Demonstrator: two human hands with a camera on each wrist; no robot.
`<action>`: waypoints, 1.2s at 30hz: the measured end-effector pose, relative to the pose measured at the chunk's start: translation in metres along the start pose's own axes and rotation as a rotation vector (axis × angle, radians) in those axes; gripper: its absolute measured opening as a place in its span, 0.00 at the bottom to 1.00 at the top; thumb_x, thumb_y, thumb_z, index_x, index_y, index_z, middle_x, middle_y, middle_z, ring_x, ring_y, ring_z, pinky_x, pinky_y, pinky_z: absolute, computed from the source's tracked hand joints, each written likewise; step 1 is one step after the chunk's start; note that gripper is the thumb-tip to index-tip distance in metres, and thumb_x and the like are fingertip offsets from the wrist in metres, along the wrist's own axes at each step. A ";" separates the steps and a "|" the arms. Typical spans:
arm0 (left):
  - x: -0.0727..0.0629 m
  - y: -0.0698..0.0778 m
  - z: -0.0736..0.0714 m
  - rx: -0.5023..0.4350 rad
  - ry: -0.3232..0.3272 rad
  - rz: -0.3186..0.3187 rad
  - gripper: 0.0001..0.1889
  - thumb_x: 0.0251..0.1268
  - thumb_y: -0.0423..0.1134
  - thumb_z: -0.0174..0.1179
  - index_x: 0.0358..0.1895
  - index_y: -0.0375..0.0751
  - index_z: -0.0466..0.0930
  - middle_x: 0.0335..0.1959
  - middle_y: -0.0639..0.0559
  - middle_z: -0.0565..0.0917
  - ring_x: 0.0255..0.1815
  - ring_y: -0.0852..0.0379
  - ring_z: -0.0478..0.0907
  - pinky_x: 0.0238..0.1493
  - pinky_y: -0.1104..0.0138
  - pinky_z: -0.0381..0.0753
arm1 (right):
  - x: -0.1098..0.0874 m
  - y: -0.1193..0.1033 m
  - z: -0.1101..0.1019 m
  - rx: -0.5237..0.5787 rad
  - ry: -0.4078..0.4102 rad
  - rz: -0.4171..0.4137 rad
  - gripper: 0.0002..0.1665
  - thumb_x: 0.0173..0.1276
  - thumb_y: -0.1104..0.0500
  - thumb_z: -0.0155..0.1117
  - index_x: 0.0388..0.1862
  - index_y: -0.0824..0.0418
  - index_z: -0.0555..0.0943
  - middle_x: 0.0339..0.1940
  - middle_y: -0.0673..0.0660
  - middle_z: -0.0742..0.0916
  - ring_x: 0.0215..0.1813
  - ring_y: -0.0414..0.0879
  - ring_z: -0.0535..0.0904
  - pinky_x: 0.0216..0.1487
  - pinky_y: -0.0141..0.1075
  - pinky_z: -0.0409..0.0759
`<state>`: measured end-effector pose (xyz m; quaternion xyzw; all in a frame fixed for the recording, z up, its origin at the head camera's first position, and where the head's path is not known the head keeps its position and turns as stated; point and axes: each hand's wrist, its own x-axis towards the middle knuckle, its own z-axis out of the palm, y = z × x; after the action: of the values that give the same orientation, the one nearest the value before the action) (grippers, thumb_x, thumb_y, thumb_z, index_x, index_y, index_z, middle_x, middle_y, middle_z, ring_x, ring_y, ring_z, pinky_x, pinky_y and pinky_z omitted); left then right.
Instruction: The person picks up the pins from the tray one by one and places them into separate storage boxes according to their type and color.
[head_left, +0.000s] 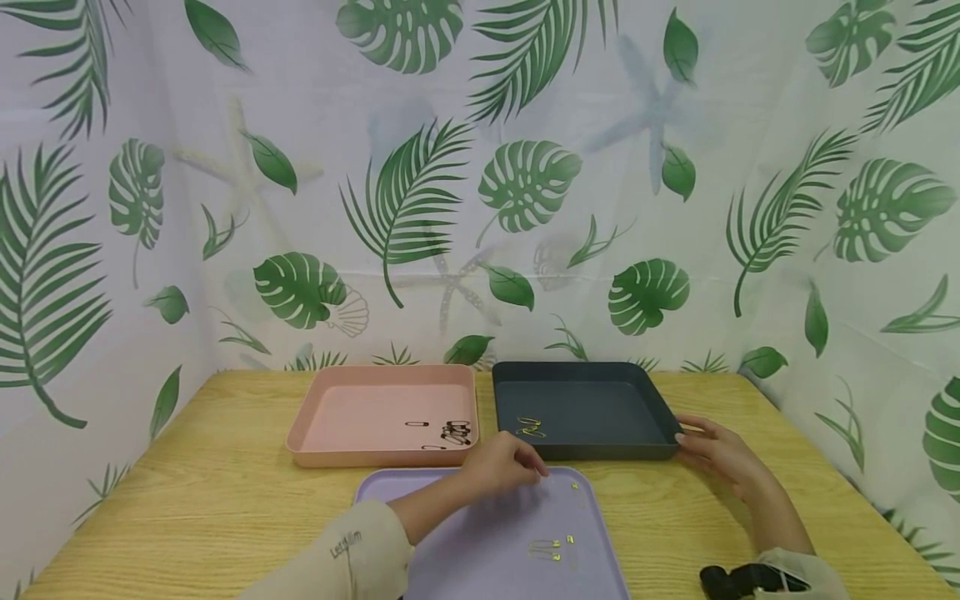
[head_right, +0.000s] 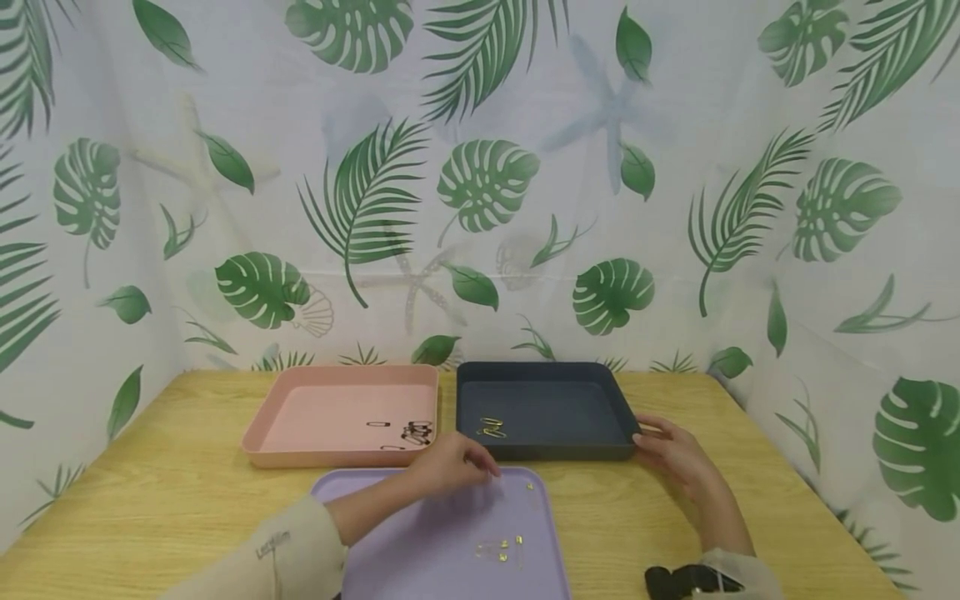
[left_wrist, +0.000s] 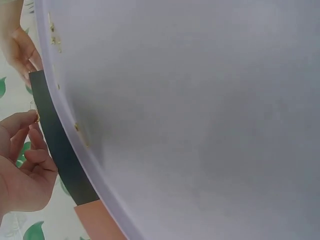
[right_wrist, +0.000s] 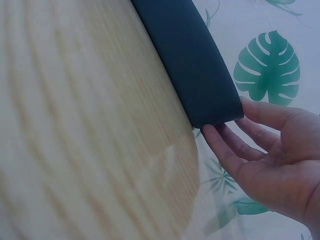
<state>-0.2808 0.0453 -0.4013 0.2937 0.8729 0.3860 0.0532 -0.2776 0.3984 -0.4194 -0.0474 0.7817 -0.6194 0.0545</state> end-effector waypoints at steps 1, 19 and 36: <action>0.001 0.001 -0.001 -0.016 -0.005 0.001 0.04 0.51 0.32 0.66 0.27 0.46 0.86 0.21 0.64 0.81 0.21 0.68 0.71 0.23 0.74 0.70 | 0.000 0.000 0.000 0.003 0.001 0.001 0.36 0.71 0.60 0.52 0.68 0.77 0.49 0.58 0.69 0.71 0.47 0.39 0.77 0.52 0.39 0.74; 0.036 0.011 -0.022 -0.071 0.028 -0.030 0.03 0.55 0.32 0.64 0.31 0.41 0.87 0.26 0.58 0.83 0.27 0.64 0.75 0.25 0.73 0.72 | 0.001 0.002 -0.003 0.005 0.006 -0.003 0.37 0.70 0.60 0.53 0.68 0.77 0.49 0.58 0.69 0.72 0.47 0.40 0.77 0.52 0.39 0.74; 0.070 -0.005 -0.026 -0.011 0.083 -0.125 0.04 0.56 0.32 0.63 0.32 0.41 0.87 0.28 0.55 0.84 0.33 0.60 0.76 0.35 0.70 0.75 | 0.000 0.004 -0.003 0.020 0.000 -0.009 0.36 0.71 0.60 0.52 0.68 0.76 0.49 0.57 0.68 0.73 0.48 0.43 0.77 0.52 0.39 0.74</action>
<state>-0.3491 0.0650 -0.3777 0.2223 0.8887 0.3987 0.0426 -0.2781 0.4023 -0.4227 -0.0504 0.7752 -0.6275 0.0523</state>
